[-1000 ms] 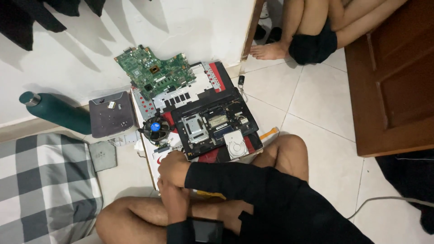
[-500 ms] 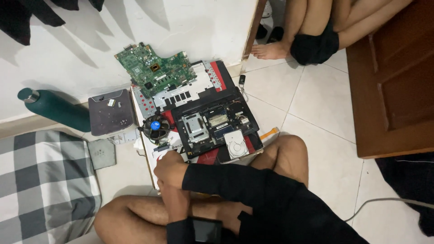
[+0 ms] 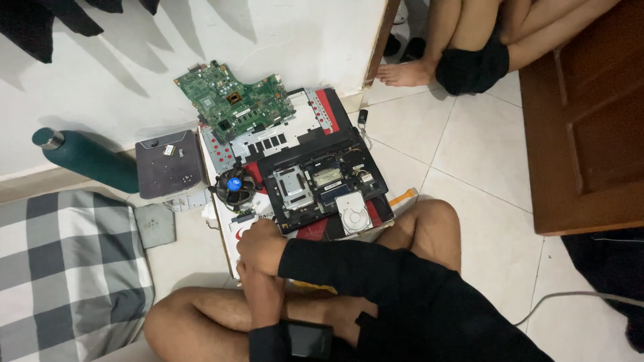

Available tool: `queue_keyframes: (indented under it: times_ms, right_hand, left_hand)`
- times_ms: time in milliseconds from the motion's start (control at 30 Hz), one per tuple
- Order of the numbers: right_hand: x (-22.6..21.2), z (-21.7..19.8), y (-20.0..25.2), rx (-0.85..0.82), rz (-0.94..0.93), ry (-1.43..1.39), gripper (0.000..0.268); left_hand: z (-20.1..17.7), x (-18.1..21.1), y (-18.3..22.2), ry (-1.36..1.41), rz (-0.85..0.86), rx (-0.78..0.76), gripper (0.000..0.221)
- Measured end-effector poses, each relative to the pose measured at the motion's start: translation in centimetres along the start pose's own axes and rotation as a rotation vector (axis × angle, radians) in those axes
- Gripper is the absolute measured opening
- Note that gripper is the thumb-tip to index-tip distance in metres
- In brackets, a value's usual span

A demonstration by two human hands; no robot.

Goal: The person is disassembling a computer, specifically removing a hard drive from its bracket and cleaning components with a cloth.

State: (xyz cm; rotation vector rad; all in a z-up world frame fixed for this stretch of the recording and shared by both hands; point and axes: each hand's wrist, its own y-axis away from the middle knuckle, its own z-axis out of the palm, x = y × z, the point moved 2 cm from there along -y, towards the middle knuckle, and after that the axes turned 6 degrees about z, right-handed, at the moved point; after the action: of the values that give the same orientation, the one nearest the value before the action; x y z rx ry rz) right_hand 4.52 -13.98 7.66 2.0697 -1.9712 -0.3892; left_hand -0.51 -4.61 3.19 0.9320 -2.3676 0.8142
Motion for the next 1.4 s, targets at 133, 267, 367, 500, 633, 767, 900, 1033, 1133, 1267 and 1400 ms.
queue_keyframes:
  times_ms: [133,267,367,500,633,767,900,1033,1133,1267,1400]
  right_hand:
    - [0.5,-0.8,0.9,0.054,-0.003,-0.01,0.016]
    - [2.6,0.9,0.8,0.143,-0.058,-0.133,0.021]
    - [5.1,4.7,1.1,0.245,-0.101,-0.203,0.026]
    - [9.2,5.6,2.6,0.193,-0.07,-0.255,0.035]
    - [9.6,1.3,5.5,-0.058,-0.021,-0.249,0.028]
    - [9.6,-0.7,7.8,-0.152,0.202,-0.424,0.029]
    - [10.5,-1.4,9.1,-0.097,0.241,-0.503,0.027]
    - [10.7,-1.9,10.6,-0.096,0.302,-0.557,0.029]
    - [10.5,-0.3,11.9,0.01,0.45,-0.861,0.029]
    - [10.2,4.3,11.9,0.255,0.455,-1.181,0.028]
    - [10.8,8.6,11.5,0.416,0.53,-1.4,0.028]
  left_hand:
    - [0.1,0.1,0.0,0.003,0.007,0.001,0.042]
    - [1.7,-1.4,0.7,-0.002,-0.022,-0.002,0.052]
    - [3.2,-2.1,1.2,0.038,-0.106,0.066,0.06]
    - [1.9,-0.8,0.4,0.019,0.099,0.14,0.025]
    - [-0.2,0.9,-0.1,-0.069,0.084,0.153,0.021]
    - [-0.2,1.7,0.0,-0.044,-0.037,0.192,0.026]
    - [-1.2,2.7,-0.5,-0.099,-0.034,0.168,0.023]
    - [-0.7,2.4,-0.3,-0.065,-0.041,0.194,0.014]
    - [-0.3,2.3,-0.1,-0.077,-0.071,0.162,0.014]
    - [-1.5,2.7,-0.2,-0.059,-0.019,0.168,0.01]
    - [-1.0,1.8,0.2,0.062,-0.022,0.184,0.009]
